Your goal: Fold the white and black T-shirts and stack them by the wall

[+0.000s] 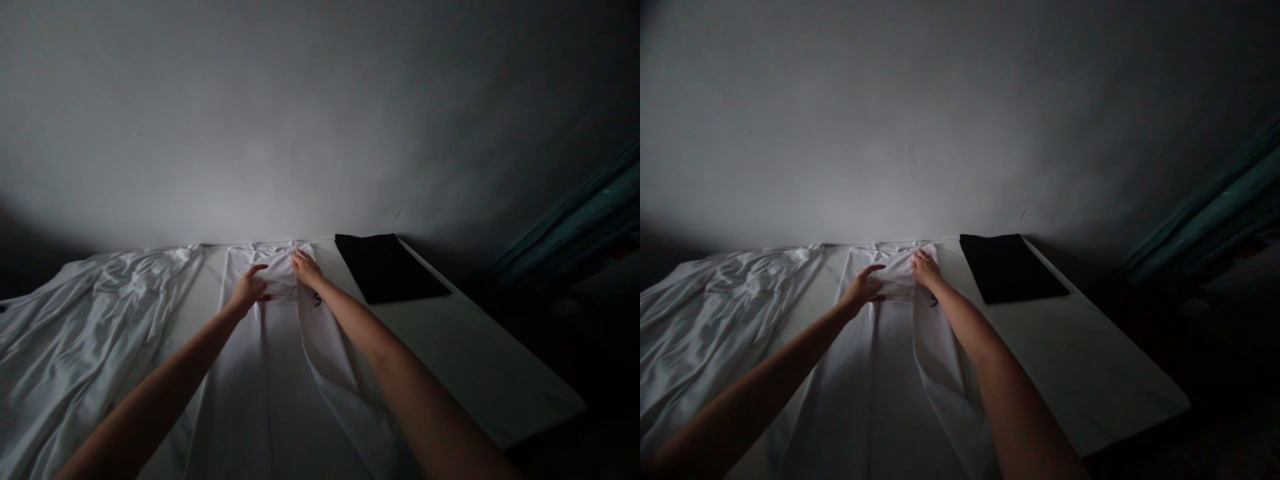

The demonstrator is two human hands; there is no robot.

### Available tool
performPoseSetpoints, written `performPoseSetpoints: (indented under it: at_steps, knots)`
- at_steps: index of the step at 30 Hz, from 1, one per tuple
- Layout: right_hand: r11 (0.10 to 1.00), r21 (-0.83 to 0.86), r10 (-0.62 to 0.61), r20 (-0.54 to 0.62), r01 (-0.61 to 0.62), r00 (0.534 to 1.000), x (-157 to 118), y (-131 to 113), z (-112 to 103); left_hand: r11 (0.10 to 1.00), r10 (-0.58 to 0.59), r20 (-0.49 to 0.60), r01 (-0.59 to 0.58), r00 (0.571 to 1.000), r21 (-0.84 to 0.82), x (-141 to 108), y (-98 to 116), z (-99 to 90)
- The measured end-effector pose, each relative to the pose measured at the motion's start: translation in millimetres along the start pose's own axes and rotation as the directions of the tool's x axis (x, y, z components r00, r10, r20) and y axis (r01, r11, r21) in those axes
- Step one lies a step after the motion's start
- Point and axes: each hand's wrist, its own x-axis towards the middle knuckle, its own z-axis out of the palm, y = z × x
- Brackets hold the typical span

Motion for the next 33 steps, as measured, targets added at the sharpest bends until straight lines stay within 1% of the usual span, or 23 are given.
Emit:
performPoseSetpoints:
  at_steps: [2,3,4,5,7,8,10,11,13,15,16,17,20,22,24,26,27,28,29,30,31,32,33]
  knots:
    - [1.0,-0.011,-0.018,0.038,0.019,0.999,-11.3,-1.3,-0.2,0.992,-0.123,0.052,0.125,0.991,-0.034,-2.6,-0.9,0.8]
    - [0.999,-0.02,-0.024,0.058,0.025,0.998,-17.1,-1.2,0.0,0.985,-0.174,0.056,0.174,0.983,0.015,-4.1,-2.6,0.3]
    - [0.999,-0.031,-0.027,0.074,0.029,0.997,-22.8,-0.8,0.3,0.973,-0.213,0.053,0.207,0.976,0.107,-5.5,-4.5,-1.1]
    - [0.999,-0.041,-0.028,0.085,0.032,0.996,-28.1,-0.3,0.9,0.946,-0.236,0.058,0.216,0.97,0.241,-6.3,-6.5,-3.5]
    - [0.998,-0.052,-0.024,0.087,0.028,0.996,-36.6,0.7,2.4,0.836,-0.246,0.086,0.167,0.965,0.522,-5.4,-8.9,-11.2]
    - [0.998,-0.053,-0.019,0.081,0.024,0.997,-39.5,0.9,3.1,0.773,-0.247,0.104,0.132,0.963,0.62,-3.2,-8.8,-16.1]
    - [0.998,-0.053,-0.012,0.072,0.016,0.997,-42.8,0.7,4.4,0.672,-0.206,0.092,0.072,0.974,0.737,5.2,-5.3,-26.0]
    - [0.999,-0.053,-0.009,0.07,0.013,0.998,-43.5,0.4,4.7,0.626,-0.158,0.043,0.066,0.987,0.777,11.4,-2.3,-30.1]
    - [0.998,-0.053,-0.009,0.069,0.012,0.998,-43.8,-0.5,4.6,0.513,-0.002,-0.086,0.075,0.996,0.855,26.7,4.2,-35.1]
    - [0.999,-0.053,-0.005,0.075,0.009,0.997,-44.0,-1.8,3.5,0.405,0.139,-0.178,0.108,0.974,0.908,44.4,9.2,-36.6]
    - [0.999,-0.054,0.002,0.08,0.002,0.997,-44.3,-2.6,2.6,0.382,0.152,-0.196,0.126,0.969,0.915,53.3,10.6,-36.8]
    - [0.998,-0.056,0.011,0.087,-0.006,0.996,-44.6,-3.5,1.5,0.372,0.132,-0.201,0.139,0.971,0.918,61.8,11.2,-37.3]
    - [0.998,-0.064,0.028,0.098,-0.021,0.995,-46.0,-6.0,-1.7,0.379,-0.007,-0.174,0.164,0.985,0.911,82.8,9.5,-42.5]
    - [0.997,-0.068,0.034,0.104,-0.027,0.994,-46.7,-7.3,-3.3,0.382,-0.054,-0.163,0.171,0.985,0.908,91.8,7.7,-47.9]
    - [0.997,-0.073,0.042,0.113,-0.034,0.993,-46.8,-8.1,-4.0,0.362,-0.051,-0.193,0.198,0.98,0.911,97.5,7.2,-49.7]
    - [0.996,-0.083,0.049,0.121,-0.039,0.991,-46.4,-8.4,-4.0,0.32,0.057,-0.204,0.176,0.977,0.931,102.2,8.6,-41.8]
    - [0.995,-0.089,0.051,0.125,-0.04,0.991,-46.0,-8.6,-3.8,0.307,0.142,-0.16,0.11,0.977,0.945,104.9,9.8,-32.8]
    - [0.995,-0.093,0.053,0.129,-0.041,0.99,-45.6,-8.7,-3.7,0.303,0.227,-0.066,-0.006,0.972,0.953,108.3,11.1,-20.4]
    - [0.995,-0.096,0.053,0.131,-0.041,0.99,-45.1,-8.8,-3.5,0.304,0.297,0.072,-0.166,0.952,0.938,112.7,12.1,-5.0]
    - [0.995,-0.097,0.053,0.133,-0.04,0.99,-44.6,-9.0,-3.3,0.307,0.341,0.236,-0.345,0.91,0.887,117.8,12.6,12.4]
    - [0.995,-0.096,0.049,0.131,-0.037,0.99,-44.1,-9.1,-3.2,0.313,0.354,0.401,-0.511,0.845,0.8,123.8,12.2,30.8]
    - [0.995,-0.095,0.041,0.125,-0.029,0.991,-43.6,-9.3,-3.2,0.317,0.345,0.542,-0.639,0.766,0.701,130.2,10.8,48.9]
    - [0.995,-0.097,0.029,0.117,-0.018,0.993,-43.0,-9.4,-3.2,0.317,0.325,0.647,-0.725,0.689,0.612,136.8,8.2,65.3]
